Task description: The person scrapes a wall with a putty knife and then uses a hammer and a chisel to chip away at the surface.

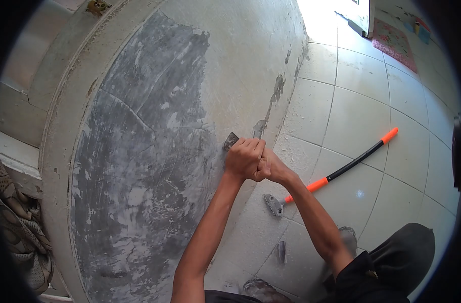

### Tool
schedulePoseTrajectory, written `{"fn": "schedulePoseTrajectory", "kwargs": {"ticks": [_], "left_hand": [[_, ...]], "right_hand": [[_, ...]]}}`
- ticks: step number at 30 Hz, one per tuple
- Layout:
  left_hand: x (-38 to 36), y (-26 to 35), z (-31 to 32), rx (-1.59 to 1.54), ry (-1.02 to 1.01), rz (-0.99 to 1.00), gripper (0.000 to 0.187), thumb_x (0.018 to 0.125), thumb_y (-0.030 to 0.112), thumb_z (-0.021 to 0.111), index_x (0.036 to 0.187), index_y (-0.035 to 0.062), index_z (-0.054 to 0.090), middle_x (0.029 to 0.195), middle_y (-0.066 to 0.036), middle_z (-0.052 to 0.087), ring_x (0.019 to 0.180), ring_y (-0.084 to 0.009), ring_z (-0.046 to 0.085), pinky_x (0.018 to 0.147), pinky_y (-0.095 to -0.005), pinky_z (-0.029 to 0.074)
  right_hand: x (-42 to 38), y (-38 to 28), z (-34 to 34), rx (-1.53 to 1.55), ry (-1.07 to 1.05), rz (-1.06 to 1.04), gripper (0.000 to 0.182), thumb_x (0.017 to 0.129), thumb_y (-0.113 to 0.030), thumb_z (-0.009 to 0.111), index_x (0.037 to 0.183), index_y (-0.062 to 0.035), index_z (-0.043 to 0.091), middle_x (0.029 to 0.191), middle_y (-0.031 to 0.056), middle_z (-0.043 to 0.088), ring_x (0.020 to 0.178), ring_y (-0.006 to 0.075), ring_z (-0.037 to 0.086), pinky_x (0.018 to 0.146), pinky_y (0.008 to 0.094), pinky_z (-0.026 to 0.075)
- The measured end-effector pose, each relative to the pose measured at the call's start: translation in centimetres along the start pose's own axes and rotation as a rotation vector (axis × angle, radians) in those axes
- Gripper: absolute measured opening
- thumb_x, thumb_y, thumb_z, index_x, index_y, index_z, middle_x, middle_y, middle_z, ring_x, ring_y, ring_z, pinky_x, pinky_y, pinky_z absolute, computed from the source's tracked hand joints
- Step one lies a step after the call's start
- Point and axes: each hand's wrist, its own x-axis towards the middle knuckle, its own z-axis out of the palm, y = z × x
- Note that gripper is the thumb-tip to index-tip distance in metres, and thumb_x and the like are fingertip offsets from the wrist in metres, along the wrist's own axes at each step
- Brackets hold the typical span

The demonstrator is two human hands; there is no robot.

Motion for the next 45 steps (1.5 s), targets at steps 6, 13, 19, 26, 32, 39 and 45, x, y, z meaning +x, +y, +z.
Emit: {"fn": "schedulePoseTrajectory", "kwargs": {"ticks": [6, 13, 19, 26, 32, 39, 45], "left_hand": [[2.4, -0.6, -4.3, 0.088, 0.022, -0.003, 0.048, 0.075, 0.052, 0.046, 0.07, 0.0042, 0.052, 0.065, -0.013, 0.053, 0.058, -0.0299, 0.056, 0.06, -0.0376, 0.045], [2.8, 0.7, -7.2, -0.027, -0.021, -0.064, 0.038, 0.072, 0.043, 0.051, 0.068, 0.0052, 0.055, 0.06, -0.014, 0.051, 0.053, -0.0346, 0.052, 0.053, -0.0422, 0.042], [-2.2, 3.5, -5.2, -0.091, -0.508, -0.257, 0.05, 0.079, 0.046, 0.054, 0.058, 0.0003, 0.06, 0.056, -0.02, 0.056, 0.053, -0.0387, 0.056, 0.054, -0.0463, 0.045], [0.2, 4.1, -9.9, -0.139, -0.284, -0.251, 0.05, 0.083, 0.046, 0.057, 0.059, 0.0016, 0.059, 0.056, -0.016, 0.057, 0.052, -0.0334, 0.056, 0.058, -0.0428, 0.044], [2.3, 3.9, -12.8, -0.168, -0.243, -0.275, 0.047, 0.086, 0.043, 0.06, 0.059, 0.0039, 0.055, 0.055, -0.012, 0.055, 0.053, -0.0306, 0.055, 0.056, -0.0401, 0.043], [3.9, 2.5, -10.6, -0.027, -0.273, -0.24, 0.053, 0.089, 0.048, 0.059, 0.056, 0.0059, 0.055, 0.054, -0.011, 0.055, 0.049, -0.0303, 0.055, 0.051, -0.0402, 0.043], [5.0, 1.6, -11.1, -0.058, -0.183, -0.195, 0.052, 0.093, 0.041, 0.055, 0.057, 0.0041, 0.053, 0.053, -0.015, 0.051, 0.047, -0.0333, 0.051, 0.048, -0.0419, 0.039]], "right_hand": [[2.3, -4.0, 0.8, 0.019, 0.12, -0.223, 0.03, 0.082, -0.021, 0.057, 0.096, 0.0053, 0.057, 0.079, 0.0162, 0.064, 0.074, 0.0242, 0.062, 0.064, 0.0374, 0.051], [-0.8, -9.0, 2.6, 0.402, 0.069, 0.178, 0.02, 0.085, -0.024, 0.053, 0.09, -0.0047, 0.051, 0.062, -0.0007, 0.049, 0.042, 0.0054, 0.044, 0.033, 0.0238, 0.029], [-5.7, -3.0, 6.9, 1.142, -0.11, 0.628, 0.027, 0.099, -0.032, 0.043, 0.077, -0.0156, 0.044, 0.055, -0.0032, 0.041, 0.039, 0.0089, 0.039, 0.034, 0.0262, 0.028], [-4.3, -7.3, 7.2, 0.842, -0.051, 0.473, 0.039, 0.104, -0.044, 0.038, 0.078, -0.0158, 0.046, 0.057, -0.0028, 0.04, 0.04, 0.0093, 0.036, 0.036, 0.0266, 0.029], [-4.5, -10.6, 6.6, 0.875, -0.127, 0.368, 0.032, 0.104, -0.037, 0.039, 0.085, -0.013, 0.046, 0.06, 0.0007, 0.045, 0.044, 0.011, 0.041, 0.039, 0.0269, 0.032], [-5.1, -9.0, 8.8, 0.345, 0.315, 0.033, 0.039, 0.107, -0.036, 0.04, 0.088, -0.004, 0.052, 0.063, 0.0006, 0.05, 0.051, 0.0125, 0.047, 0.046, 0.0293, 0.036], [-3.6, -10.6, 6.4, -0.06, 0.303, -0.051, 0.035, 0.105, -0.024, 0.04, 0.089, 0.0053, 0.052, 0.066, 0.0153, 0.055, 0.058, 0.0254, 0.053, 0.057, 0.0423, 0.043]]}}
